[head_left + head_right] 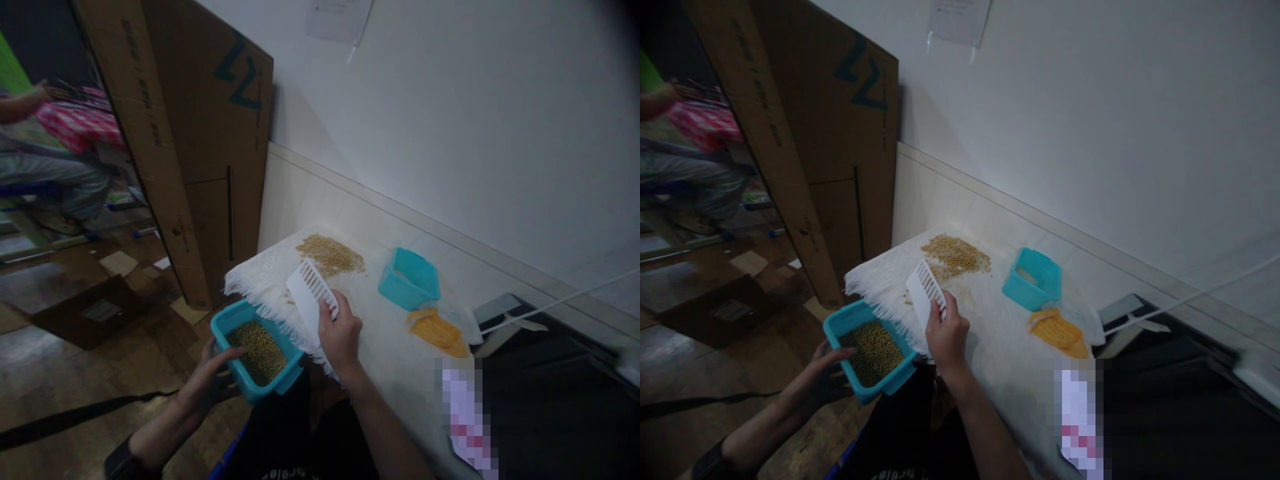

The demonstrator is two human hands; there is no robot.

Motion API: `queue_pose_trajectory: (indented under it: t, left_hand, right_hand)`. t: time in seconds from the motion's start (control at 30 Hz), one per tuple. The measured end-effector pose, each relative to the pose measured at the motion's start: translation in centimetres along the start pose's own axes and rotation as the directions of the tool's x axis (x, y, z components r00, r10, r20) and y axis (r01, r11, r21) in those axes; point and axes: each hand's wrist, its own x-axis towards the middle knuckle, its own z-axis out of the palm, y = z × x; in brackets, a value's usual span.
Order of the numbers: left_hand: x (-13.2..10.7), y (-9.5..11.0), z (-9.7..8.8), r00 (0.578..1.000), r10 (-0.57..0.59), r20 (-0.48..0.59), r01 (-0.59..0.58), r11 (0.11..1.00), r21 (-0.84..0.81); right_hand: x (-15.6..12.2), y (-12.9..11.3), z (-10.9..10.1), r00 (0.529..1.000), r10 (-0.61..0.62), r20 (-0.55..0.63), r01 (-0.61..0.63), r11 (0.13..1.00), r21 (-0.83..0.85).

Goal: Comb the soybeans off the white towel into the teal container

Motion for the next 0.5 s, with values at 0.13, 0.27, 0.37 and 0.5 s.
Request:
queue_pose_trajectory:
  t: [0.13, 0.27, 0.37, 0.5]
  left_hand:
    - [-0.04, 0.04, 0.12, 1.000, 0.003, -0.017, -0.003, 1.000, -0.013]
    - [0.16, -0.10, 0.11, 1.000, 0.000, -0.023, 0.000, 1.000, -0.020]
    - [0.20, -0.16, 0.07, 1.000, -0.002, -0.026, 0.001, 1.000, -0.011]
    - [0.03, -0.01, 0.11, 1.000, 0.002, -0.024, -0.002, 1.000, -0.001]
  right_hand:
    - [0.11, 0.05, 0.24, 1.000, 0.009, -0.011, -0.009, 1.000, -0.004]
    - [0.31, -0.02, 0.50, 1.000, 0.004, 0.008, -0.004, 1.000, -0.002]
    - [0.57, -0.04, 0.67, 0.999, -0.022, 0.042, 0.023, 1.000, -0.010]
    - [0.84, 0.19, 0.61, 0.996, -0.058, 0.065, 0.058, 0.998, -0.003]
